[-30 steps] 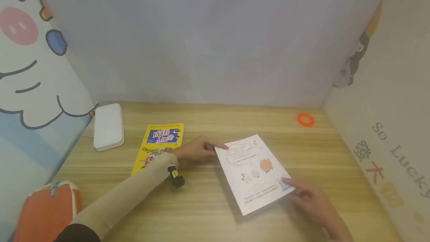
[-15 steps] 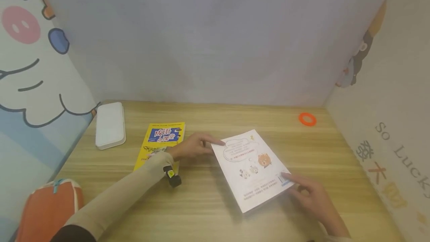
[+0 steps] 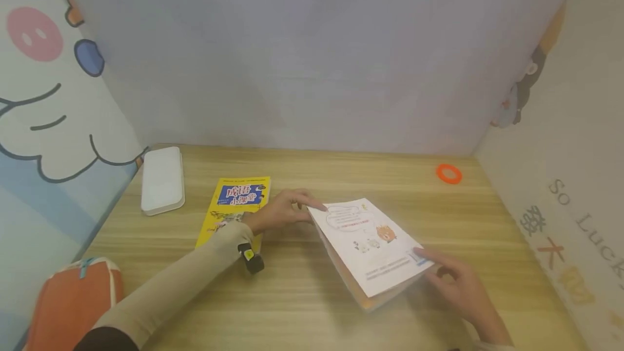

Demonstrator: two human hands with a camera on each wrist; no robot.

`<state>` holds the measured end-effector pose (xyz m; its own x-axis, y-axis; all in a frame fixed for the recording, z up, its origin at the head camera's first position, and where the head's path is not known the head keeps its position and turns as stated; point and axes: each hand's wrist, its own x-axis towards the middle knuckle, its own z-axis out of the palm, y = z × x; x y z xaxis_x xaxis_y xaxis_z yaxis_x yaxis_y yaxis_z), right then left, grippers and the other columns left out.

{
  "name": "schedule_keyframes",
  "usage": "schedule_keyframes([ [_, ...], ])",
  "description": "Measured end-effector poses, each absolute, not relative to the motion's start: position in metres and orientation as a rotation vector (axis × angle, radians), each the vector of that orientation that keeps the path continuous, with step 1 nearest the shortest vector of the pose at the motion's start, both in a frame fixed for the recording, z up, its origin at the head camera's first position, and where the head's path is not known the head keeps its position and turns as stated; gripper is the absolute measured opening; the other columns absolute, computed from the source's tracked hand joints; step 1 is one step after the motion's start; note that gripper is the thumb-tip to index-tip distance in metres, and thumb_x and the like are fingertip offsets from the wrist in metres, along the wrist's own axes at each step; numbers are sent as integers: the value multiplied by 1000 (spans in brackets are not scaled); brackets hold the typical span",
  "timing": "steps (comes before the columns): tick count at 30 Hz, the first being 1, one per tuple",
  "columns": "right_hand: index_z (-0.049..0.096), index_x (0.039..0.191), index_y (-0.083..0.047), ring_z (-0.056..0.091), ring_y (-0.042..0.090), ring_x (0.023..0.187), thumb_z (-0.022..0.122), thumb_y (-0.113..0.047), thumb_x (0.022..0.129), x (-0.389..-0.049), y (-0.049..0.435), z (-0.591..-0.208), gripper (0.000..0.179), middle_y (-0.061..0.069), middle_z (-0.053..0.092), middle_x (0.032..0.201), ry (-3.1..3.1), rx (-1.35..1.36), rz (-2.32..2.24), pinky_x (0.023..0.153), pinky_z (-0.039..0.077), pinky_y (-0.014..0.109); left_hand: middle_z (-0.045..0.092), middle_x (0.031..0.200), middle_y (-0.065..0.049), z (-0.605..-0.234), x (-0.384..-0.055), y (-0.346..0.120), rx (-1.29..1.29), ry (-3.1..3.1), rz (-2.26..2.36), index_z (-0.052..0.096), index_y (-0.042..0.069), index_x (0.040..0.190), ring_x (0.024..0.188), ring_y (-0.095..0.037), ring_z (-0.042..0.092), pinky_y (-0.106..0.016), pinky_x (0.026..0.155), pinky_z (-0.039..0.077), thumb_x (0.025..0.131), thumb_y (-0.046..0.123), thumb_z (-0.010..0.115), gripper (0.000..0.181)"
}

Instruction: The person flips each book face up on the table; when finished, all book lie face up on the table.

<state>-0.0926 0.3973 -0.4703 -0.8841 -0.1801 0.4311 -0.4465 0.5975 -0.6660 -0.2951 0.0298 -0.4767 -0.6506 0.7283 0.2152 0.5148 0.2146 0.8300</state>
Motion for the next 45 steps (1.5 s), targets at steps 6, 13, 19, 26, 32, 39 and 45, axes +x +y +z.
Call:
schedule_keyframes([
  [6, 70, 124, 3, 64, -8, 97, 70, 19, 82, -92, 399, -469, 45, -30, 62, 133, -2503, 473, 1231, 75, 52, 11, 74, 111, -6, -472, -293, 30, 1215, 2275, 1437, 79, 13, 117, 97, -10, 59, -21, 77, 46, 87, 15, 82, 31],
  [13, 71, 122, 3, 65, -3, 88, 71, 15, 85, -95, 398, -465, 39, -30, 67, 124, -2489, 445, 1244, 75, 52, 13, 73, 109, -7, -470, -293, 28, 1211, 2254, 1458, 79, 12, 118, 92, -12, 57, -24, 74, 46, 91, 11, 77, 27],
  [19, 70, 122, 7, 68, -6, 95, 66, 23, 82, -97, 399, -467, 43, -25, 70, 123, -2429, 504, 1296, 79, 53, 11, 73, 101, -3, -469, -294, 28, 1243, 2222, 1471, 79, 14, 117, 82, -11, 50, -24, 71, 42, 91, 14, 78, 26],
  [26, 68, 122, 11, 70, -6, 99, 62, 29, 80, -99, 401, -470, 46, -19, 72, 123, -2367, 541, 1356, 80, 55, 11, 62, 93, -1, -471, -296, 29, 1338, 2181, 1490, 80, 13, 115, 85, -22, 49, -25, 72, 42, 90, 14, 79, 25],
  [32, 69, 122, 9, 70, -7, 98, 62, 24, 86, -97, 402, -465, 40, -22, 71, 123, -2403, 467, 1376, 81, 55, 10, 68, 111, 0, -469, -295, 31, 1336, 2171, 1504, 79, 15, 117, 92, -15, 55, -24, 73, 46, 93, 15, 76, 24],
  [39, 67, 119, 12, 71, -6, 97, 60, 21, 91, -98, 401, -461, 31, -20, 78, 100, -2459, 403, 1364, 84, 54, 11, 74, 109, 0, -463, -294, 34, 1321, 2224, 1501, 78, 16, 114, 90, -6, 58, -23, 75, 48, 98, 18, 71, 18],
  [45, 70, 113, 11, 72, -2, 85, 60, 23, 89, -99, 397, -461, 29, -18, 79, 95, -2383, 401, 1318, 77, 55, 13, 75, 110, 0, -459, -291, 36, 1343, 2246, 1521, 77, 15, 112, 93, -6, 61, -26, 78, 53, 100, 18, 67, 15],
])
